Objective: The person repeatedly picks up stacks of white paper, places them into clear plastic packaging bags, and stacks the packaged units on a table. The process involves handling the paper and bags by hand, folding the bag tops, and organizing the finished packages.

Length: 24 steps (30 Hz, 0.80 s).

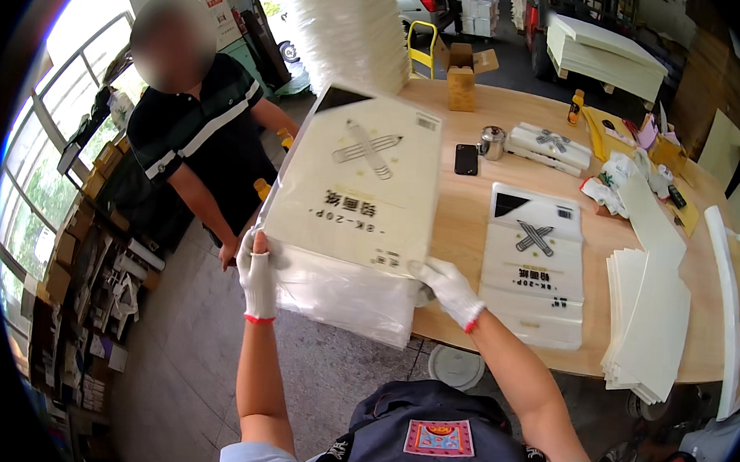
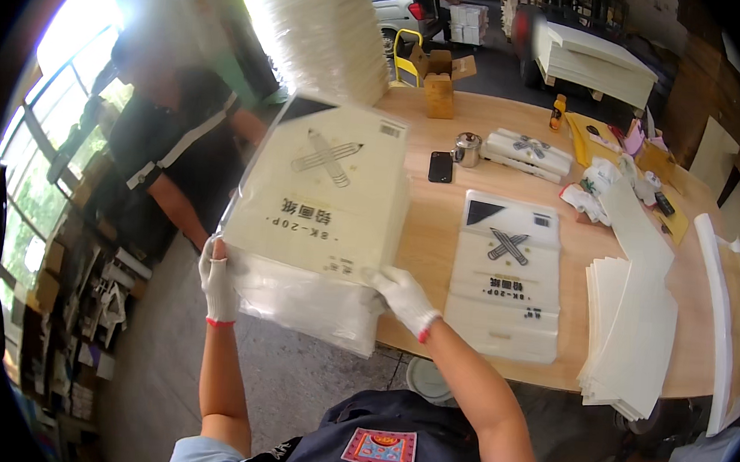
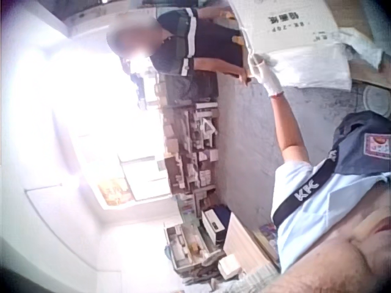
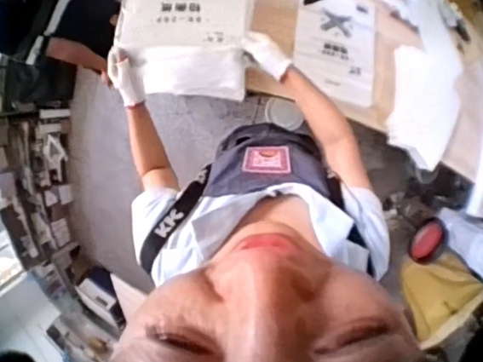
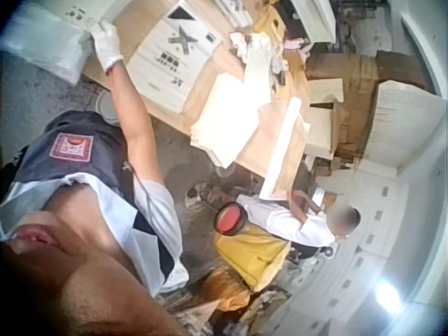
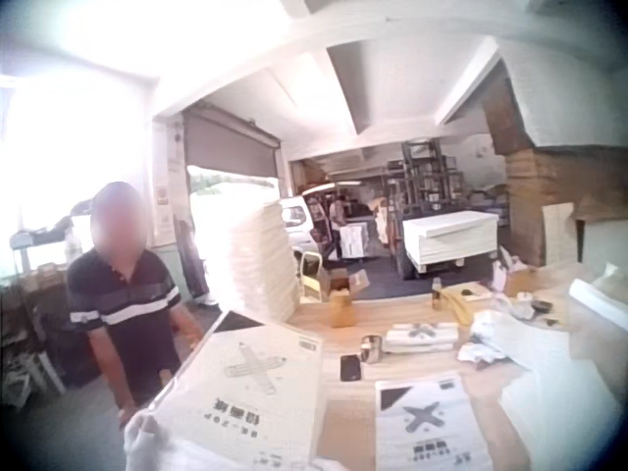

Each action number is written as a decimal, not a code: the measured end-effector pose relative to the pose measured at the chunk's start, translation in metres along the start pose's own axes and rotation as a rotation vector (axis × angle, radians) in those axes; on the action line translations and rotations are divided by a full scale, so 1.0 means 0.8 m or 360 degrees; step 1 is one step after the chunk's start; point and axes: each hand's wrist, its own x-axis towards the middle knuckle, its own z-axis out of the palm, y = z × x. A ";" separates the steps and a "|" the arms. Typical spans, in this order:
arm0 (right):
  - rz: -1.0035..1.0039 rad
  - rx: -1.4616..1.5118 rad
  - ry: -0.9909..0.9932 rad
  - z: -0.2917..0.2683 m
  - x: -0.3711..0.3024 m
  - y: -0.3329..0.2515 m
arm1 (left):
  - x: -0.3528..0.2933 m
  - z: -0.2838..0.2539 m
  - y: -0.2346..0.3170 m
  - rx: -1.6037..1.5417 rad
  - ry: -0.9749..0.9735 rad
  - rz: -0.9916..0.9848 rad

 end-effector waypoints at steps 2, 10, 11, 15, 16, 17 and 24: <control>0.0098 -0.0132 0.0027 0.026 0.006 -0.024 | 0.024 -0.085 -0.054 0.0612 -0.0115 -0.0370; 0.0261 -0.0873 -0.0386 0.037 -0.076 0.039 | -0.149 -0.135 -0.285 0.0013 0.0160 -0.0921; 0.0358 -0.0935 -0.0398 0.032 -0.097 0.064 | -0.193 -0.150 -0.332 0.0059 0.0093 -0.1167; 0.0700 -0.0761 -0.0046 -0.041 -0.177 0.168 | -0.288 0.072 -0.245 0.0902 -0.1678 -0.0420; 0.0746 -0.0726 0.0028 -0.056 -0.199 0.171 | -0.292 0.120 -0.238 0.0890 -0.1880 -0.0080; 0.0789 -0.0706 0.0140 -0.070 -0.219 0.180 | -0.294 0.169 -0.229 0.0817 -0.1826 0.0086; 0.0570 -0.0242 0.0714 -0.095 -0.275 0.186 | -0.265 0.379 -0.255 0.1236 -0.2194 0.0445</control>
